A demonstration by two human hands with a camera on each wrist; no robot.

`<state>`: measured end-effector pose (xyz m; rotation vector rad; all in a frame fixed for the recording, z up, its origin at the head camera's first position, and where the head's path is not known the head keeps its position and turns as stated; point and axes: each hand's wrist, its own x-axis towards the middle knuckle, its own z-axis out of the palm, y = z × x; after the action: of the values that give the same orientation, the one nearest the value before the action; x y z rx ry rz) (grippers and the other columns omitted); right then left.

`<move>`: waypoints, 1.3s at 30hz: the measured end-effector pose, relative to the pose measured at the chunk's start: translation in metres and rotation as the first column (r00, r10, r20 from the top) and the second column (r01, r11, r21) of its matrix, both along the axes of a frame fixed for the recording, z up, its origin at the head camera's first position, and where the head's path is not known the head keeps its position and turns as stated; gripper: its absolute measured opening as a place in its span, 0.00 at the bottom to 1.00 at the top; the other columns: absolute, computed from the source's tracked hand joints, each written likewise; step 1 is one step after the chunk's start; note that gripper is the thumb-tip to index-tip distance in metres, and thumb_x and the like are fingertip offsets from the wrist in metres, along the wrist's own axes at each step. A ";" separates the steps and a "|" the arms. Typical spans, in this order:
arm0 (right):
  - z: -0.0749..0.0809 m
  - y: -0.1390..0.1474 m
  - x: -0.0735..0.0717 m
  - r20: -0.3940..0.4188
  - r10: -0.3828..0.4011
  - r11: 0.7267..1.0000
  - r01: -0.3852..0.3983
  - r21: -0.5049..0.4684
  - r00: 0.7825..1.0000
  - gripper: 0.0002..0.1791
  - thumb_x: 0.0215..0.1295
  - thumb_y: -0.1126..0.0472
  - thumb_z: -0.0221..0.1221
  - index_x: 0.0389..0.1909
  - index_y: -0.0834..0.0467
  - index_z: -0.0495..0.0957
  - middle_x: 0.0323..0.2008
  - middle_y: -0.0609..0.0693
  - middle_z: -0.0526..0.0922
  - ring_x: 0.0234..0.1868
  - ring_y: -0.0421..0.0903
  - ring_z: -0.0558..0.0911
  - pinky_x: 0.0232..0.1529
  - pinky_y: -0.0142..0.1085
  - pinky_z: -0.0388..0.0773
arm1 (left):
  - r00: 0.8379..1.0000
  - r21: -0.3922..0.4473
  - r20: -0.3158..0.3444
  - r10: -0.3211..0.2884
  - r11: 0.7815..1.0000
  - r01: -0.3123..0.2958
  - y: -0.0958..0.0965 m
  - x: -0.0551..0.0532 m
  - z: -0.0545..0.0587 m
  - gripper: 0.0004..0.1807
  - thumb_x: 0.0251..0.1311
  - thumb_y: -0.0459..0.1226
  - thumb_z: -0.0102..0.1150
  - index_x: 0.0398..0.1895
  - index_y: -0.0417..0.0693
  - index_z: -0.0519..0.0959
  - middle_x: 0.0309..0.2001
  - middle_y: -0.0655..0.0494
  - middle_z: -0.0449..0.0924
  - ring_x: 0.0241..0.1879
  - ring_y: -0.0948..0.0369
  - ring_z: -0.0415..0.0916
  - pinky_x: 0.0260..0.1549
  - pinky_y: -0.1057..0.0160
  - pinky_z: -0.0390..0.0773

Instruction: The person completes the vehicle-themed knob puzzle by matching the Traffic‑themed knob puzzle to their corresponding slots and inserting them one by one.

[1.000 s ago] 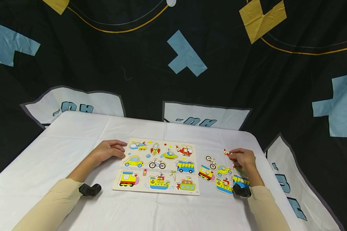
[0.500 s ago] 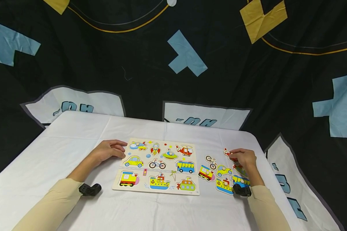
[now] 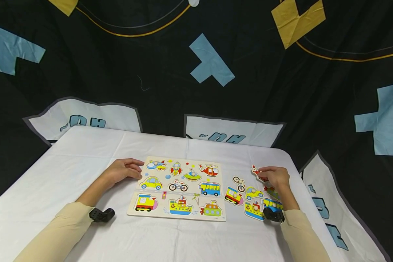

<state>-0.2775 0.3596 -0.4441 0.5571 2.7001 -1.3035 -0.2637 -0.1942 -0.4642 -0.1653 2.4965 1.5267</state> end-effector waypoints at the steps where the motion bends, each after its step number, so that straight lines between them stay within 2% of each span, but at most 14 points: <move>1: 0.001 -0.001 -0.001 0.001 0.002 1.000 -0.002 0.005 1.000 0.23 0.66 0.51 0.64 0.57 0.60 0.83 0.58 0.63 0.81 0.53 0.53 0.74 0.40 0.37 0.71 | 1.000 0.004 0.001 0.001 1.000 -0.001 0.000 0.000 0.000 0.32 0.46 0.35 0.77 0.59 0.45 0.80 0.34 0.56 0.86 0.37 0.59 0.80 0.40 0.67 0.77; 5: 0.008 -0.007 -0.001 0.005 0.009 1.000 -0.009 0.019 1.000 0.23 0.66 0.51 0.64 0.58 0.59 0.82 0.59 0.63 0.79 0.53 0.54 0.74 0.41 0.41 0.70 | 1.000 0.017 -0.006 -0.011 1.000 0.011 -0.001 0.000 0.000 0.32 0.47 0.34 0.76 0.60 0.45 0.80 0.36 0.55 0.86 0.38 0.60 0.80 0.40 0.67 0.77; 9: 0.013 -0.012 0.000 0.004 0.016 1.000 -0.016 0.020 1.000 0.24 0.66 0.50 0.64 0.58 0.59 0.82 0.63 0.63 0.76 0.58 0.57 0.71 0.48 0.45 0.68 | 1.000 0.021 -0.017 -0.019 1.000 0.019 -0.001 0.001 -0.001 0.32 0.47 0.34 0.76 0.60 0.43 0.80 0.37 0.54 0.86 0.39 0.60 0.80 0.41 0.66 0.77; 13: 0.017 -0.016 0.000 -0.006 0.035 0.999 -0.035 0.030 0.999 0.24 0.66 0.50 0.64 0.58 0.59 0.82 0.64 0.63 0.76 0.62 0.59 0.70 0.51 0.47 0.66 | 1.000 0.015 -0.012 -0.015 1.000 0.015 -0.001 0.001 0.000 0.32 0.47 0.34 0.76 0.60 0.44 0.80 0.36 0.55 0.86 0.39 0.60 0.80 0.42 0.66 0.76; 18: 0.021 -0.023 -0.002 -0.016 0.059 0.997 -0.058 0.048 0.998 0.22 0.66 0.51 0.65 0.56 0.58 0.84 0.60 0.62 0.80 0.58 0.57 0.73 0.49 0.45 0.67 | 1.000 0.005 -0.006 -0.006 1.000 0.007 0.000 0.001 0.000 0.32 0.47 0.35 0.76 0.60 0.46 0.80 0.36 0.56 0.86 0.39 0.60 0.80 0.42 0.66 0.76; 27: 0.029 -0.045 -0.007 -0.028 0.108 0.993 -0.107 0.046 0.994 0.21 0.67 0.52 0.64 0.56 0.59 0.84 0.58 0.61 0.83 0.60 0.58 0.75 0.52 0.47 0.68 | 1.000 -0.006 -0.017 -0.013 1.000 0.013 0.000 0.002 0.001 0.32 0.47 0.35 0.76 0.60 0.45 0.80 0.36 0.56 0.87 0.38 0.60 0.80 0.43 0.64 0.76; 34: 0.031 -0.062 -0.011 -0.050 0.108 0.994 -0.106 0.042 0.993 0.17 0.66 0.54 0.64 0.52 0.57 0.86 0.58 0.59 0.83 0.57 0.56 0.76 0.58 0.56 0.69 | 1.000 -0.017 -0.015 -0.012 1.000 0.012 0.000 0.001 0.002 0.31 0.48 0.36 0.76 0.60 0.45 0.80 0.35 0.57 0.87 0.38 0.60 0.80 0.45 0.63 0.75; 39: 0.035 -0.075 -0.012 -0.059 0.141 0.989 -0.138 0.054 0.988 0.15 0.63 0.53 0.67 0.48 0.55 0.88 0.55 0.57 0.85 0.53 0.55 0.78 0.51 0.53 0.72 | 1.000 -0.016 -0.016 -0.013 1.000 0.013 0.000 0.001 0.002 0.31 0.48 0.35 0.76 0.60 0.45 0.80 0.35 0.57 0.86 0.38 0.60 0.80 0.45 0.63 0.75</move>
<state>-0.2890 0.2844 -0.4095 0.3292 2.7711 -1.2415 -0.2625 -0.1944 -0.4627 -0.1398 2.5175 1.5093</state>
